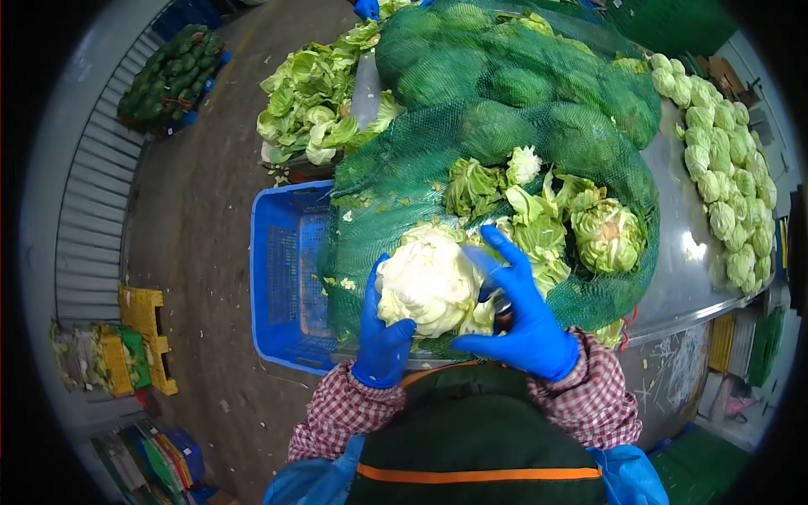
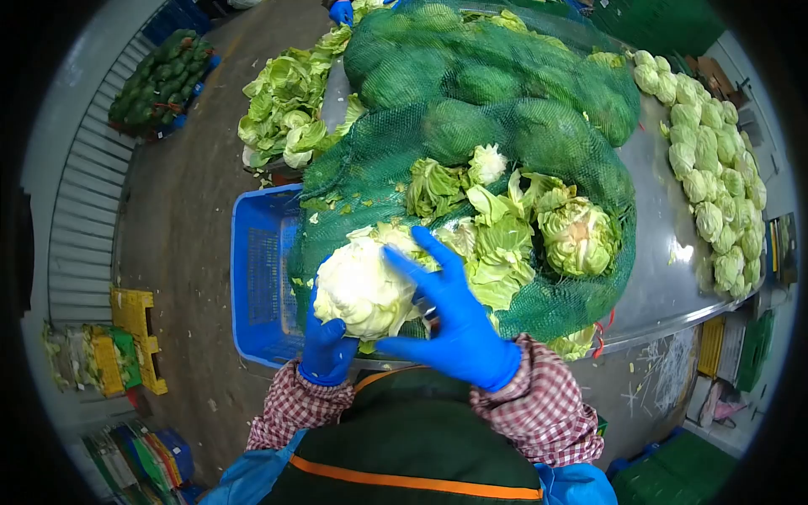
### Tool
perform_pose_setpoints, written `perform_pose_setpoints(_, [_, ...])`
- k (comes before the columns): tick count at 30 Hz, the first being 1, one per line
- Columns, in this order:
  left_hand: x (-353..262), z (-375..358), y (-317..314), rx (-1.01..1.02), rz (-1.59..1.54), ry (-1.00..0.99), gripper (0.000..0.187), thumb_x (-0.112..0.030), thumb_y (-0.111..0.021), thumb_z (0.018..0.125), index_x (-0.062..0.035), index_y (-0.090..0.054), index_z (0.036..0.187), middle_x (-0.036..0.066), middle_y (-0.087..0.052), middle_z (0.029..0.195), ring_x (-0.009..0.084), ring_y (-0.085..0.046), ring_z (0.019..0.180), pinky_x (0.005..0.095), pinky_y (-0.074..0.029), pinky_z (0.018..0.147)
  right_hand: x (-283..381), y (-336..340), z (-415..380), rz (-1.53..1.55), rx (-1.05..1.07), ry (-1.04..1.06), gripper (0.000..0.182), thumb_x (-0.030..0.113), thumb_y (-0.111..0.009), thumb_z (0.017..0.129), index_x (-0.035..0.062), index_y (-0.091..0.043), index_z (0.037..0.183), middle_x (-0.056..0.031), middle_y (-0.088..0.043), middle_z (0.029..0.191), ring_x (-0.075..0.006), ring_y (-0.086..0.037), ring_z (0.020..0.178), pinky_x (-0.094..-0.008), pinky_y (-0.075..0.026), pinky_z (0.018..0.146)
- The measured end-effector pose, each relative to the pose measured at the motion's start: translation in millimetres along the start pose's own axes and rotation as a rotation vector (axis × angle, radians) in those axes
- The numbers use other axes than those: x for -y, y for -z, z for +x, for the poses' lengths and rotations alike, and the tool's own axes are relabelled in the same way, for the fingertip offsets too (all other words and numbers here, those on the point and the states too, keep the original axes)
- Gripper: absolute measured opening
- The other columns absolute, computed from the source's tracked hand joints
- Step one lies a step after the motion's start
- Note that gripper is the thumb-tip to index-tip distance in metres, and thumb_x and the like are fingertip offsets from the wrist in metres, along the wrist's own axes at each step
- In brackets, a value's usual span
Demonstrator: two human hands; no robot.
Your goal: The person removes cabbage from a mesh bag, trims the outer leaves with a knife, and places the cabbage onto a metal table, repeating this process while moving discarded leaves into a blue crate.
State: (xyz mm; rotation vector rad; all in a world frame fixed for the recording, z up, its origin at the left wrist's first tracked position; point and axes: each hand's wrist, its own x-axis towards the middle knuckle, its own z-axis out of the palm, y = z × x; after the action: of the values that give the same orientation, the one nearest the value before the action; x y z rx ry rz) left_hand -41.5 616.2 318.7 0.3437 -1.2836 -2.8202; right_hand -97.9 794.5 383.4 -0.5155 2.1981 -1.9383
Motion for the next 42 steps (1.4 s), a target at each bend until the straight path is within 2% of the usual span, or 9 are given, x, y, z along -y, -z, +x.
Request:
perform_pose_setpoints(3, [-3.0, 1.9, -6.9, 0.02, -0.185, 0.073, 0.087, -0.025, -0.066, 0.072, -0.0021, -0.016, 0.14, 0.019, -0.03, 0.14, 0.0355, -0.034, 0.127, 0.0501, -0.028, 0.106, -24.8, 1.1, -2.2, -0.05, 0.026, 0.313, 0.031, 0.0, -0.071, 0.069, 0.0053, -0.062, 0.098, -0.0135, -0.056, 0.105, -0.0197, -0.054, 0.083, -0.0305, -0.045, 0.078])
perform_pose_setpoints(8, [-9.3, -5.5, -1.6, 0.035, -0.136, 0.137, 0.096, -0.027, -0.075, 0.064, -0.0019, -0.02, 0.138, 0.015, -0.036, 0.136, 0.0285, -0.039, 0.124, 0.0413, -0.033, 0.104, -27.1, 40.1, 13.8, 0.156, -0.437, -0.444, 0.022, 0.006, -0.059, 0.081, 0.0041, -0.06, 0.103, 0.0007, -0.054, 0.071, -0.005, -0.05, 0.057, -0.0207, -0.042, 0.05])
perform_pose_setpoints(15, [-14.6, 13.4, -9.7, 0.225, 0.185, 0.039, 0.106, -0.03, -0.079, 0.058, -0.0032, -0.017, 0.14, 0.014, -0.036, 0.136, 0.0265, -0.039, 0.124, 0.0399, -0.034, 0.104, 4.6, 25.3, 13.7, -0.101, 0.147, 0.196, 0.04, 0.004, -0.07, 0.073, 0.0053, -0.059, 0.112, -0.009, -0.053, 0.117, -0.0186, -0.056, 0.098, -0.0293, -0.043, 0.085])
perform_pose_setpoints(21, [-5.8, -0.5, -8.6, -0.017, -0.284, 0.233, 0.087, -0.045, -0.062, 0.074, -0.0109, -0.018, 0.141, 0.018, -0.028, 0.141, 0.0357, -0.033, 0.128, 0.0521, -0.034, 0.101, -3.4, 54.7, 9.3, 0.34, -0.129, -0.476, 0.026, 0.003, -0.063, 0.078, 0.0009, -0.06, 0.104, -0.0069, -0.063, 0.09, -0.0051, -0.055, 0.069, -0.0175, -0.04, 0.045])
perform_pose_setpoints(24, [3.9, -0.8, -5.6, 0.082, -0.991, 0.445, 0.077, -0.062, -0.043, 0.08, -0.0187, -0.024, 0.14, 0.015, -0.029, 0.141, 0.0392, -0.033, 0.127, 0.0602, -0.04, 0.091, -26.1, 43.7, 15.3, 0.154, -0.028, -0.325, 0.04, 0.009, -0.066, 0.078, 0.0062, -0.056, 0.117, -0.0051, -0.06, 0.103, -0.0074, -0.054, 0.083, -0.0197, -0.045, 0.057])
perform_pose_setpoints(29, [-0.6, 2.3, -26.4, 0.036, -0.915, 0.552, 0.071, -0.057, -0.043, 0.083, -0.0157, -0.028, 0.138, 0.014, -0.034, 0.138, 0.0367, -0.038, 0.123, 0.0568, -0.044, 0.088, -11.4, 39.8, 40.2, 0.11, 0.384, -0.2, 0.048, 0.016, -0.071, 0.076, 0.0068, -0.054, 0.12, -0.0059, -0.056, 0.11, -0.0108, -0.051, 0.096, -0.0252, -0.046, 0.072])
perform_pose_setpoints(35, [-4.2, 3.2, -20.5, -0.063, -0.862, 0.522, 0.065, -0.056, -0.038, 0.086, -0.016, -0.031, 0.137, 0.014, -0.038, 0.135, 0.0359, -0.043, 0.119, 0.0524, -0.047, 0.084, -10.9, 43.3, 34.0, 0.365, 0.372, -0.609, 0.04, 0.018, -0.068, 0.079, 0.0069, -0.056, 0.116, 0.0025, -0.057, 0.075, -0.0037, -0.045, 0.053, -0.0181, -0.039, 0.051])
perform_pose_setpoints(40, [-14.8, 2.5, -17.1, 0.074, -0.291, 0.478, 0.07, -0.057, -0.038, 0.084, -0.0145, -0.029, 0.138, 0.015, -0.035, 0.138, 0.0368, -0.039, 0.123, 0.057, -0.044, 0.088, -29.6, 37.7, 44.0, 0.332, 0.322, -0.431, 0.046, 0.015, -0.071, 0.076, 0.006, -0.052, 0.117, -0.001, -0.056, 0.096, -0.0056, -0.049, 0.071, -0.0218, -0.042, 0.063])
perform_pose_setpoints(42, [-14.0, 1.9, -23.8, 0.064, -0.646, 0.537, 0.071, -0.058, -0.038, 0.084, -0.0144, -0.027, 0.139, 0.015, -0.033, 0.139, 0.0371, -0.037, 0.125, 0.0581, -0.042, 0.089, -32.7, 42.6, 46.6, 0.32, 0.471, -0.448, 0.05, 0.01, -0.075, 0.071, 0.0054, -0.053, 0.115, -0.0018, -0.056, 0.1, -0.0106, -0.052, 0.084, -0.0262, -0.043, 0.077])
